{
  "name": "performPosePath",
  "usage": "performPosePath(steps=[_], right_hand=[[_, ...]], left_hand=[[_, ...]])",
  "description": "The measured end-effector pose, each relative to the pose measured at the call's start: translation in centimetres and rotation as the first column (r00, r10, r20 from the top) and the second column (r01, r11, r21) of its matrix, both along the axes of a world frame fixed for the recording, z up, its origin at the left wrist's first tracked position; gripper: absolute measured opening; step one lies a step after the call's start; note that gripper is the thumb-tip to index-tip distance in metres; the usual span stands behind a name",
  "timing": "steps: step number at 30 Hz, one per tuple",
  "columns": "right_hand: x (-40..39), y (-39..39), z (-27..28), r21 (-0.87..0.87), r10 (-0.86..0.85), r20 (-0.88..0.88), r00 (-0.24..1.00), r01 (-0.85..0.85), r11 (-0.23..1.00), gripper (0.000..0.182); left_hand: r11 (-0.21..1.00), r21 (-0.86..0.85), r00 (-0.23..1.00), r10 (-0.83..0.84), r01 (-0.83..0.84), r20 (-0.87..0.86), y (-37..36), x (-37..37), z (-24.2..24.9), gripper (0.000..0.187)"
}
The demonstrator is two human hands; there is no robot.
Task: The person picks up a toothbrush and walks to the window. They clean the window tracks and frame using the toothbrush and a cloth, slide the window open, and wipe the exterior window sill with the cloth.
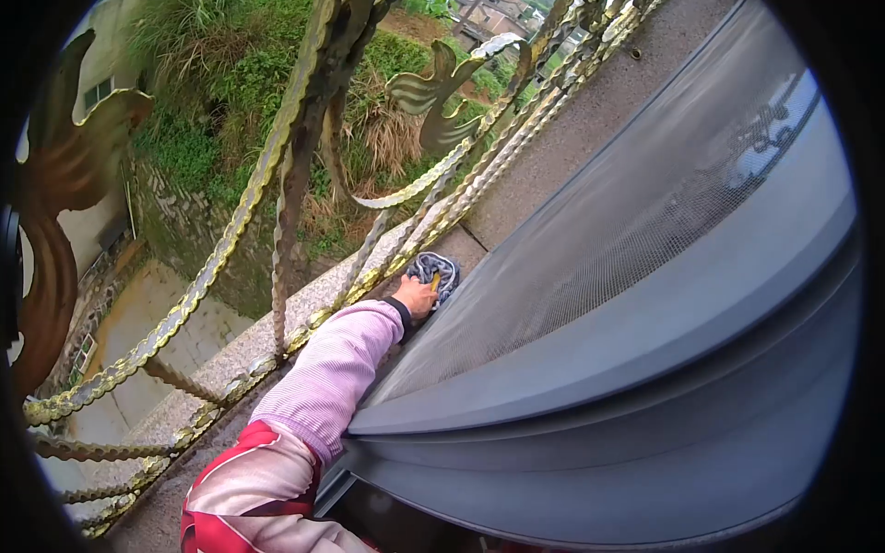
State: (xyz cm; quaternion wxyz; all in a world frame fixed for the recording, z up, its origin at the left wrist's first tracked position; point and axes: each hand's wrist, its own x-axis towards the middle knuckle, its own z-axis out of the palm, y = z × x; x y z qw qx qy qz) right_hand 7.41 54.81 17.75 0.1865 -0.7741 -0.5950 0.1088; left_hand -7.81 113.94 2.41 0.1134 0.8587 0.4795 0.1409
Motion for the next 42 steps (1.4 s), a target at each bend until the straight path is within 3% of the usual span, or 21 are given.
performPosePath(steps=[3, 6, 9, 10, 17, 23, 25, 28, 29, 31, 32, 34, 35, 39, 40, 41, 42], right_hand=[[-0.2, -0.8, 0.0, 0.002, 0.002, -0.006, 1.0, -0.002, 1.0, 0.012], [-0.3, -0.4, 0.0, 0.013, 0.004, -0.006, 1.0, -0.004, 1.0, 0.012], [-0.2, -0.1, 0.1, 0.023, 0.008, -0.003, 1.0, -0.008, 1.0, 0.013], [-0.2, -0.3, 0.2, 0.023, 0.011, 0.001, 1.0, -0.011, 1.0, 0.013], [-0.1, -0.6, 0.5, 0.055, 0.012, 0.003, 1.0, -0.013, 0.998, 0.013], [0.0, -1.6, 0.3, 0.044, -0.003, 0.005, 1.0, 0.003, 0.999, 0.014], [0.0, -2.0, 0.2, 0.035, -0.014, 0.01, 1.0, 0.014, 0.999, 0.014], [0.0, -1.6, -0.5, 0.027, -0.006, 0.012, 1.0, 0.006, 1.0, 0.014], [0.0, -1.0, -0.9, 0.025, 0.013, -0.009, 1.0, -0.013, 1.0, 0.015], [0.1, -0.3, -1.6, 0.013, 0.046, -0.047, 0.998, -0.045, 0.999, 0.016], [0.4, 0.1, -2.0, -0.004, 0.062, -0.014, 0.998, -0.062, 0.998, 0.015], [-1.0, 1.3, -0.6, 0.01, 0.091, -0.071, 0.993, -0.091, 0.996, 0.014], [-1.5, 1.9, -0.2, 0.021, 0.107, -0.097, 0.989, -0.106, 0.994, 0.014], [-0.8, 2.1, -1.2, -0.014, 0.071, -0.114, 0.991, -0.073, 0.997, 0.013], [-1.0, 2.1, -1.2, -0.024, 0.055, -0.109, 0.993, -0.058, 0.998, 0.013], [-1.0, 2.4, -1.0, -0.031, 0.041, -0.103, 0.994, -0.044, 0.999, 0.013], [-1.2, 2.5, -0.6, -0.027, 0.063, -0.097, 0.993, -0.066, 0.997, 0.015]], left_hand=[[0.984, 0.162, 0.991, -0.094, 0.078, 0.093, -2.8, -2.4, -0.5, 0.014], [0.988, 0.077, 0.983, -0.14, 0.131, 0.116, -6.9, -5.5, 0.9, 0.018], [0.987, -0.033, 0.988, -0.156, 0.156, 0.009, -11.3, -8.4, 4.2, 0.019], [0.989, 0.05, 0.989, -0.143, 0.142, 0.028, -12.1, -8.9, 3.6, 0.017], [0.993, -0.011, 0.992, -0.121, 0.12, -0.037, -18.1, -12.2, 6.4, 0.015], [0.994, 0.093, 0.998, -0.056, 0.055, 0.012, -22.1, -14.1, 3.0, 0.013], [0.984, -0.156, 0.987, -0.104, 0.084, -0.125, -25.3, -16.6, 8.4, 0.015], [0.98, -0.197, 0.996, -0.022, 0.005, -0.086, -26.3, -17.0, 8.0, 0.015], [0.982, -0.184, 0.997, -0.052, 0.041, -0.054, -26.2, -16.7, 7.4, 0.013], [0.998, 0.047, 0.996, -0.045, 0.049, -0.078, -25.4, -15.9, 5.3, 0.013], [0.96, 0.28, 0.993, 0.047, -0.016, -0.104, -23.9, -14.5, 1.0, 0.014], [0.987, -0.095, 0.992, -0.128, 0.127, -0.006, -21.8, -15.0, 5.0, 0.02], [0.973, -0.152, 0.984, -0.175, 0.175, 0.017, -20.6, -14.9, 5.7, 0.025], [0.994, -0.018, 0.989, -0.107, 0.106, -0.104, -15.9, -11.1, 3.4, 0.028], [0.971, -0.179, 0.98, -0.175, 0.156, -0.098, -14.3, -10.8, 4.0, 0.028], [0.993, -0.031, 0.984, -0.113, 0.11, -0.135, -12.7, -9.3, 1.6, 0.029], [0.944, 0.327, 0.938, 0.141, -0.032, -0.315, -11.4, -6.9, -2.3, 0.028]])
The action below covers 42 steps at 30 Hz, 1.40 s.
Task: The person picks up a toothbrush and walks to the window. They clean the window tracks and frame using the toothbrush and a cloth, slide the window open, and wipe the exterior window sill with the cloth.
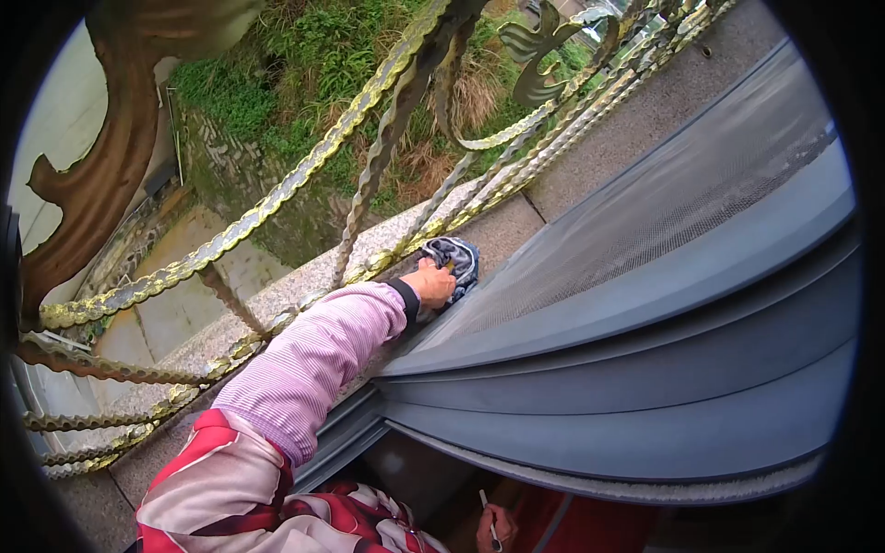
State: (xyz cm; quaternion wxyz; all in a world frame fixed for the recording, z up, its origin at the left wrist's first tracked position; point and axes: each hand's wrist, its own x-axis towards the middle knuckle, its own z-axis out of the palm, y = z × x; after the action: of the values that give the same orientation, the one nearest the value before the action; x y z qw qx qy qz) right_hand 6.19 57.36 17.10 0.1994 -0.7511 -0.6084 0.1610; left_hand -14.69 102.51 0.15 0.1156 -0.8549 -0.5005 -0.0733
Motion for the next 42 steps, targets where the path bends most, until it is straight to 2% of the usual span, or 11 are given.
performPosePath(steps=[2, 5, 9, 14, 15, 17, 22, 25, 29, 37, 42], right_hand=[[0.1, -0.2, -0.1, 0.008, -0.006, 0.022, 1.0, 0.006, 1.0, 0.015], [0.6, -1.6, -0.2, 0.01, -0.072, 0.087, 0.994, 0.072, 0.997, 0.017], [0.5, -4.2, -0.1, 0.02, -0.175, 0.149, 0.973, 0.174, 0.985, 0.018], [0.4, -6.6, 0.6, 0.001, -0.223, 0.141, 0.964, 0.226, 0.974, 0.022], [0.3, -6.7, 0.7, -0.021, -0.222, 0.12, 0.968, 0.226, 0.974, 0.024], [1.2, -6.9, -0.2, -0.039, -0.228, 0.155, 0.961, 0.237, 0.971, 0.024], [2.2, -6.4, -1.2, -0.05, -0.174, 0.22, 0.96, 0.189, 0.981, 0.023], [0.9, -5.2, 0.1, 0.005, -0.134, 0.037, 0.99, 0.134, 0.991, 0.021], [2.2, -4.7, -2.5, 0.156, 0.01, 0.1, 0.995, -0.026, 0.987, 0.013], [1.4, -4.6, -2.6, 0.17, 0.001, -0.007, 1.0, 0.0, 0.985, 0.013], [1.9, -4.3, -4.0, 0.172, 0.036, -0.029, 0.999, -0.03, 0.985, 0.013]], left_hand=[[0.969, 0.087, 0.944, 0.202, -0.231, 0.263, 4.5, 4.5, -3.9, 0.031], [0.977, -0.2, 0.915, 0.149, -0.076, 0.375, 5.0, 3.6, 3.3, 0.033], [0.889, -0.456, 0.977, 0.061, 0.04, 0.205, 6.1, 3.7, 6.6, 0.028], [0.988, -0.151, 0.942, 0.032, 0.02, 0.333, 4.1, 2.5, 2.7, 0.014], [0.991, -0.071, 0.958, -0.091, 0.114, 0.27, 1.6, 0.0, 5.3, 0.015], [0.986, -0.114, 0.914, -0.068, 0.124, 0.399, 0.2, -1.4, 4.5, 0.013], [0.96, -0.264, 0.923, 0.02, 0.089, 0.385, -6.9, -5.8, 8.6, 0.01], [0.952, -0.295, 0.922, 0.042, 0.08, 0.385, -9.3, -7.2, 8.5, 0.01], [0.951, -0.293, 0.927, 0.02, 0.098, 0.376, -13.1, -9.6, 9.0, 0.009], [0.903, -0.401, 0.863, 0.076, 0.153, 0.5, -14.9, -12.4, 9.5, 0.018], [0.912, -0.366, 0.518, 0.225, 0.187, 0.825, -14.9, -12.6, 15.8, 0.028]])
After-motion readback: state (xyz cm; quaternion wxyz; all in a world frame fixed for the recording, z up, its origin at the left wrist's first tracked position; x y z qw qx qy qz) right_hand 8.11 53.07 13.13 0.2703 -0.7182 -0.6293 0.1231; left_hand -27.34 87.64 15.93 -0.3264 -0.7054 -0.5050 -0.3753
